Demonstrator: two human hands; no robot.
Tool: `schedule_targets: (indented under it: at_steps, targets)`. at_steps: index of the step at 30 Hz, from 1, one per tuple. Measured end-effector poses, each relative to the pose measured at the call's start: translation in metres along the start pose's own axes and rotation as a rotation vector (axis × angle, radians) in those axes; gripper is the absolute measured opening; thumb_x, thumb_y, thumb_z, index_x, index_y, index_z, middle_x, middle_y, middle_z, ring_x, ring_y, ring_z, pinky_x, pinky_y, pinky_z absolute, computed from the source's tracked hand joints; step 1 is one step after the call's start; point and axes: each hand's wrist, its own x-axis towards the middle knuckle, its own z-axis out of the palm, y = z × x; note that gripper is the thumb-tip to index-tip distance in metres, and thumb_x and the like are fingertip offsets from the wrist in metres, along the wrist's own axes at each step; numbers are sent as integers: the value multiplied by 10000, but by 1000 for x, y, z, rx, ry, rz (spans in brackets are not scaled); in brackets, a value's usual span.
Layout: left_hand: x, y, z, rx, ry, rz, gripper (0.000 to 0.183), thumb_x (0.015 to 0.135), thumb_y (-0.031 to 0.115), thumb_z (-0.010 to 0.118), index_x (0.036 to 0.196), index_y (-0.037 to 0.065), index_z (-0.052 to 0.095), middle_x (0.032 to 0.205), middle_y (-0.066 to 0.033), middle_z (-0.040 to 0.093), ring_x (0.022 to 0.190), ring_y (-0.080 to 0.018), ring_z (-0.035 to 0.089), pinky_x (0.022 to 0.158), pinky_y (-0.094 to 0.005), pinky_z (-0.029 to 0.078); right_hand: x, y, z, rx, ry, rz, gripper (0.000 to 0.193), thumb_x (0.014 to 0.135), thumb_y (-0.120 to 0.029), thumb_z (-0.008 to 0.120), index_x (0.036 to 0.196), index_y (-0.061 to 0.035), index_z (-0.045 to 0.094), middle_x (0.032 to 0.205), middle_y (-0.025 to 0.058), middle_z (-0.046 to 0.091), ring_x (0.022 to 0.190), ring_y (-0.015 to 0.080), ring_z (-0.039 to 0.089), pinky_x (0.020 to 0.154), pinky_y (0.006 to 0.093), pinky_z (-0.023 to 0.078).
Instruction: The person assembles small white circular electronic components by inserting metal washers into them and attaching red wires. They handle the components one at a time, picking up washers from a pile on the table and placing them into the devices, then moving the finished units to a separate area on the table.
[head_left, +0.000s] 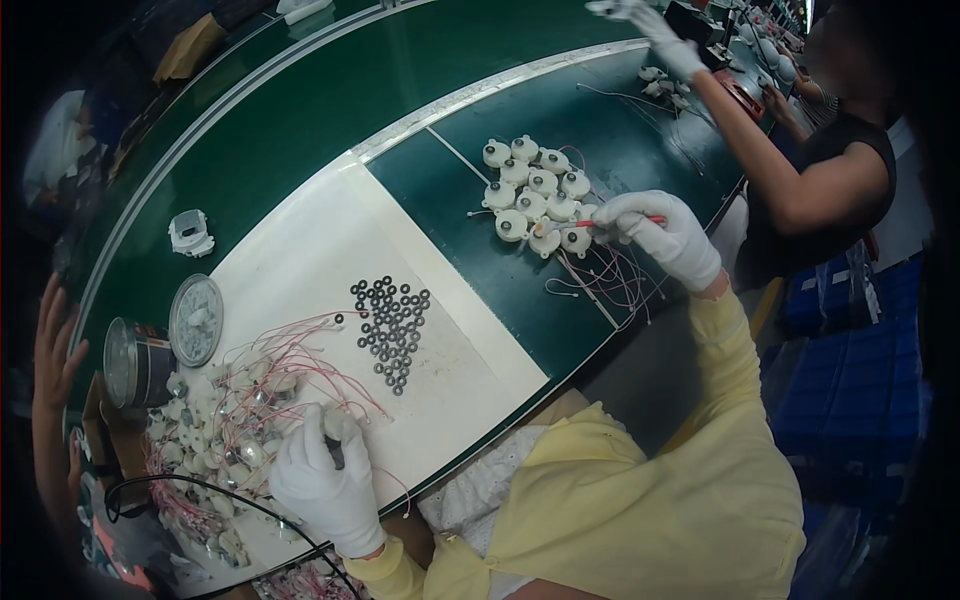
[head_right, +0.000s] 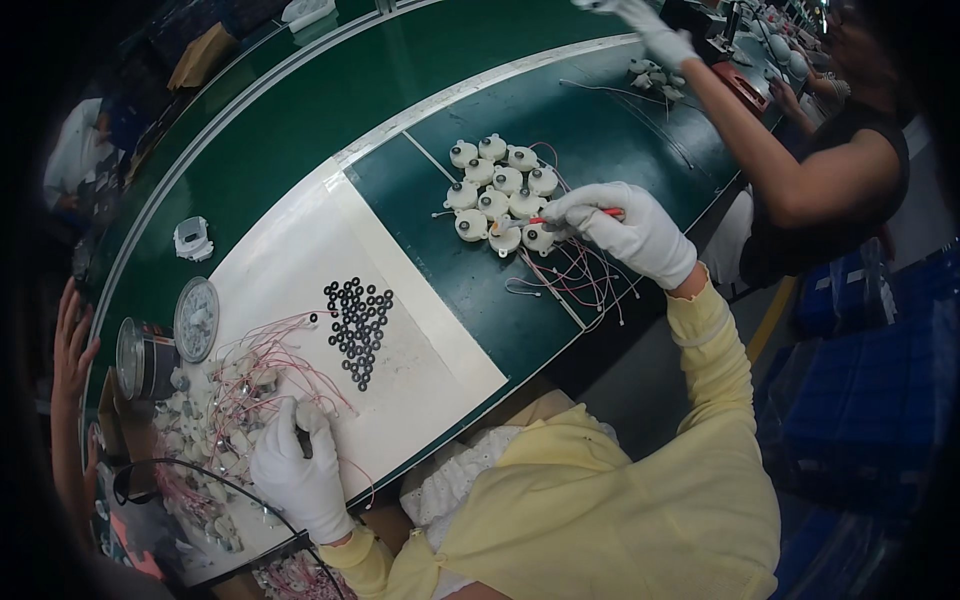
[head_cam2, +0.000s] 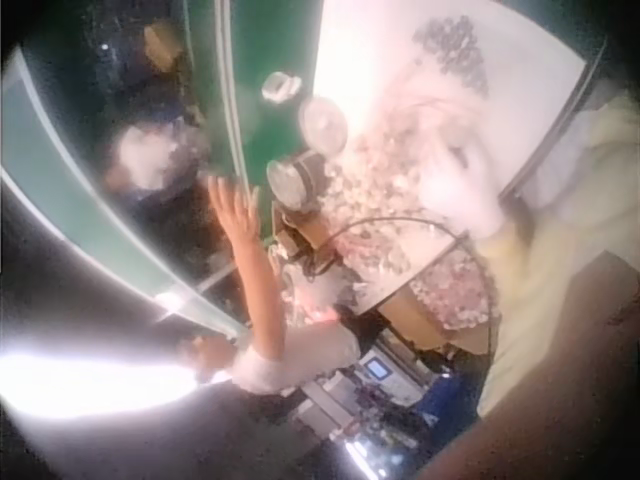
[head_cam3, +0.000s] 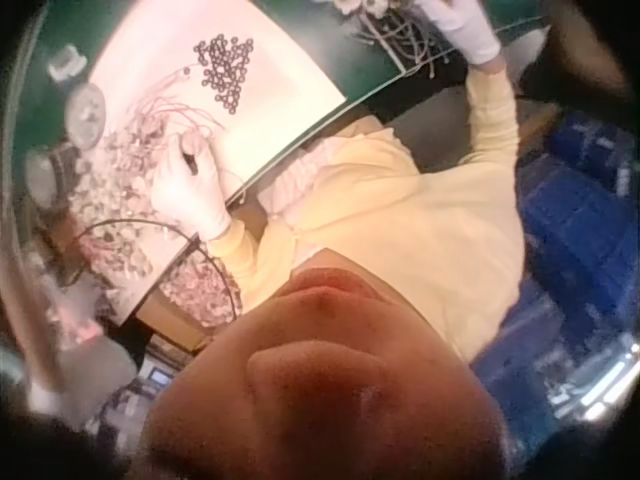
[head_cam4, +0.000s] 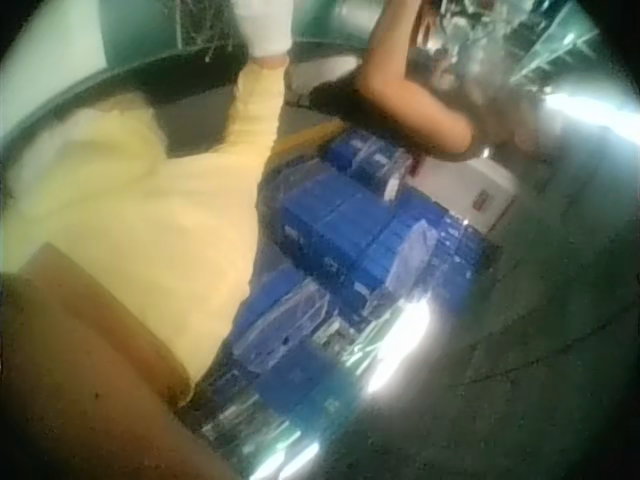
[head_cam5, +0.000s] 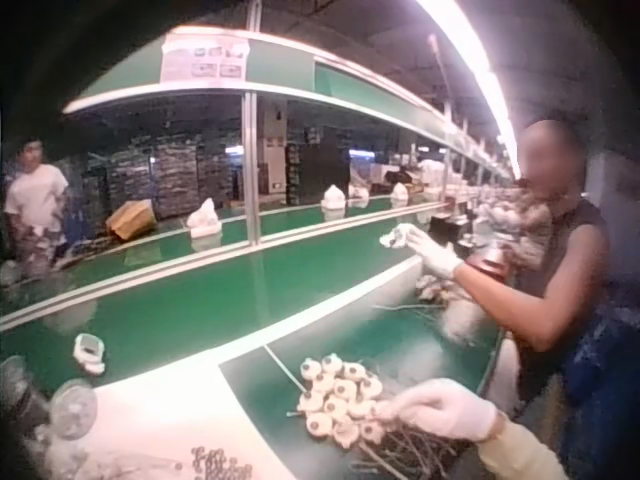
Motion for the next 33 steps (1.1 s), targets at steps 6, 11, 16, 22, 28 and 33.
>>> schedule_targets:
  at_steps: [6,11,16,22,28,33]
  targets:
    - [3,1,-1,1,5,14,372,879,252,813,1183,78,691,887,-62,671,759,-296,622,682,-442,488,3,1,3,-86,-38,-56,227,1019,-30,564,1113,63,748,1026,146,794,941,189,760,882,304,597]
    - [1,0,-1,-1,-22,-1,370,878,224,815,1196,76,698,932,-69,693,779,-297,636,701,-439,503,-2,1,-1,-133,-31,-80,220,1004,-19,563,1083,54,754,1002,148,792,901,187,754,845,308,601]
    - [-3,1,-3,8,-79,-50,376,875,214,815,1214,79,724,1045,-80,754,879,-307,688,778,-442,544,-14,3,-13,-114,21,-98,236,980,11,550,1093,58,752,1023,146,790,917,194,757,861,311,601]
    - [3,1,0,4,33,48,382,863,207,830,1188,70,684,851,-59,659,712,-288,612,643,-428,487,-27,8,-19,-136,64,-116,245,960,30,550,1099,61,749,1063,145,787,951,192,754,874,316,596]
    - [4,2,-2,13,0,15,381,846,221,821,1174,68,701,823,-58,668,705,-290,622,644,-431,493,-28,14,-18,-144,26,-121,244,970,15,553,1105,36,755,1055,134,786,945,193,744,874,316,580]
    - [-2,2,-5,14,-103,-77,393,875,242,811,1223,79,730,1007,-87,747,867,-313,675,776,-457,531,-30,20,-18,-100,18,-118,239,985,8,553,1114,29,753,1038,129,782,954,190,738,872,321,574]
